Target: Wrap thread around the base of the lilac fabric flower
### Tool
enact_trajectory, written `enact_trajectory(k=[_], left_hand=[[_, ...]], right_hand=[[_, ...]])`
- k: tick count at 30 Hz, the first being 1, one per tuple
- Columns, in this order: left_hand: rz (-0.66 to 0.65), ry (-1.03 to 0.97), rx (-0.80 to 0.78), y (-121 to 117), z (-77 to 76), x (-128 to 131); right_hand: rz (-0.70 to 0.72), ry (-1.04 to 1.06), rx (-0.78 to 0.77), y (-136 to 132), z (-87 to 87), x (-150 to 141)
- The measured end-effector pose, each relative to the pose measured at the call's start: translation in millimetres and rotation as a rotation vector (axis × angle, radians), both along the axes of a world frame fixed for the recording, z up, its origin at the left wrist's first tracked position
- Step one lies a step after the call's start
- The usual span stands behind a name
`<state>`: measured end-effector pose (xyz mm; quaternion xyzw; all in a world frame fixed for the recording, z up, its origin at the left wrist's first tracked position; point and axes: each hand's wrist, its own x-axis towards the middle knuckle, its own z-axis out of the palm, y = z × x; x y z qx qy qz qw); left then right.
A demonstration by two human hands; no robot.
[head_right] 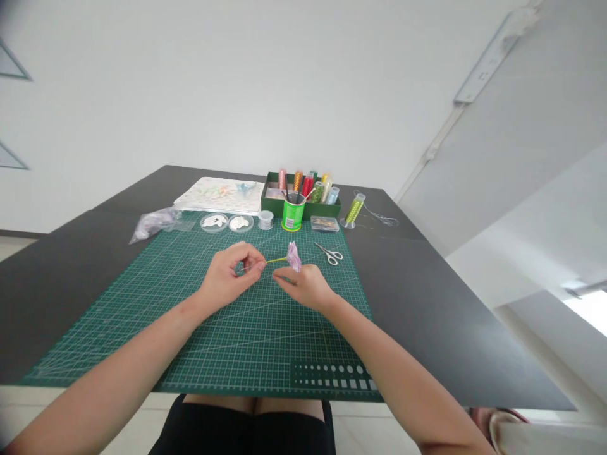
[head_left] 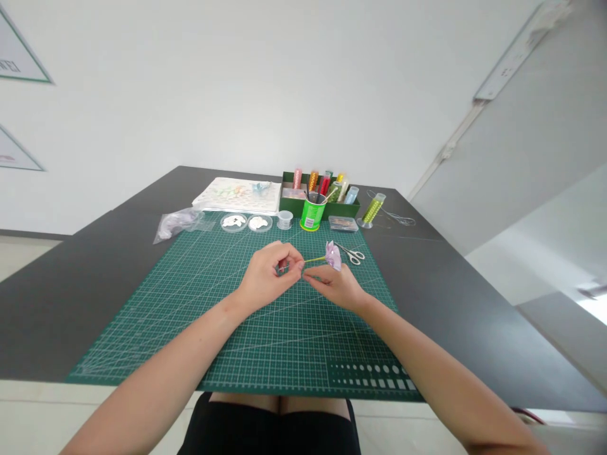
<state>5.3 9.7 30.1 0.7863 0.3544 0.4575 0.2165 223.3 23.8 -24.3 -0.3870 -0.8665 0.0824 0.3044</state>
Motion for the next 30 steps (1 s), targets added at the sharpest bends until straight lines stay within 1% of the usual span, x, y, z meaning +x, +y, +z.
enact_trajectory(k=[2, 4, 7, 9, 11, 13, 15, 17, 20, 23, 24, 26, 30], left_hand=[[0.025, 0.012, 0.004, 2.1, 0.6, -1.6], [0.039, 0.023, 0.006, 3.8, 1.1, -2.1], [0.05, 0.02, 0.011, 5.1, 2.5, -1.5], [0.059, 0.033, 0.0, 4.6, 4.4, -1.1], [0.064, 0.058, -0.01, 2.5, 7.2, -1.7], [0.055, 0.085, -0.009, -1.3, 10.4, -3.6], [0.044, 0.112, -0.005, -6.2, 13.6, -6.4], [0.046, 0.142, -0.005, -11.3, 16.1, -9.3], [0.054, 0.2, -0.005, -17.9, 17.4, -11.8], [0.057, 0.253, -0.003, -22.3, 16.1, -11.6], [0.056, 0.265, -0.006, -23.2, 15.7, -11.2], [0.049, 0.281, -0.011, -24.0, 15.8, -10.0], [0.01, 0.308, 0.005, -21.4, 21.3, -6.0]], right_hand=[[0.082, -0.025, 0.081, -8.0, 0.7, -3.1], [0.138, -0.05, 0.225, -16.6, 2.9, -4.8], [0.173, -0.132, 0.477, -32.9, 8.3, -4.4], [0.196, -0.172, 0.597, -46.9, 13.0, -2.9], [0.21, -0.19, 0.678, -62.7, 18.8, -1.1], [0.235, -0.213, 0.72, -78.4, 26.1, 0.1], [0.249, -0.213, 0.731, -92.2, 35.0, 0.6], [0.251, -0.166, 0.742, -103.1, 46.1, 0.4], [0.217, -0.11, 0.828, -113.4, 68.2, 0.0], [0.19, -0.151, 0.866, -116.5, 94.7, -0.4], [0.14, -0.167, 0.861, -115.6, 103.3, -0.7], [0.077, -0.159, 0.91, -110.2, 118.8, -2.0], [0.036, -0.16, 1.051, -88.0, 143.5, -5.2]])
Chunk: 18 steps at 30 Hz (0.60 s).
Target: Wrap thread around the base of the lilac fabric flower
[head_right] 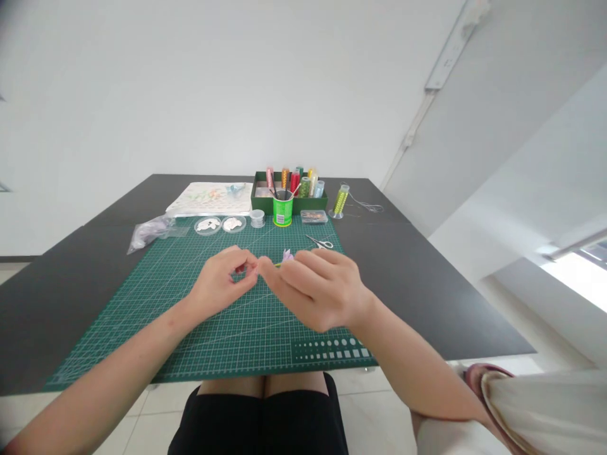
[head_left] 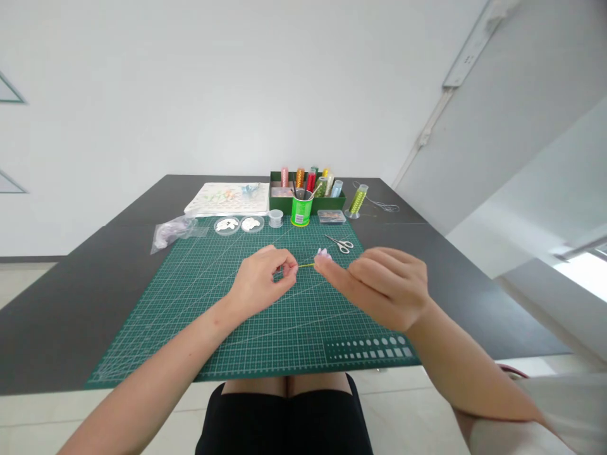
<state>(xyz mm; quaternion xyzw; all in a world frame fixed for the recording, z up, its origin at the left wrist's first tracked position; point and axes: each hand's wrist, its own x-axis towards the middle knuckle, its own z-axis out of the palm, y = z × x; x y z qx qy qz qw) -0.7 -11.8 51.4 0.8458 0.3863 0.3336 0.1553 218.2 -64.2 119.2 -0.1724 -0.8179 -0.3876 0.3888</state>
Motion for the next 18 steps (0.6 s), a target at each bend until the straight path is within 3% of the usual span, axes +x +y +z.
enact_trajectory(k=[3, 8, 18], left_hand=[[-0.047, -0.01, 0.019, 3.7, 4.4, 5.2], [-0.148, -0.058, 0.06, 7.9, -3.3, 11.8], [-0.237, -0.071, 0.1, 13.3, -28.0, 5.8]], right_hand=[[-0.098, 0.058, -0.068, 19.3, 14.7, 2.6], [-0.128, 0.078, -0.442, 48.5, 19.8, 15.2], [0.004, 0.26, -0.636, 109.1, -45.1, 8.6]])
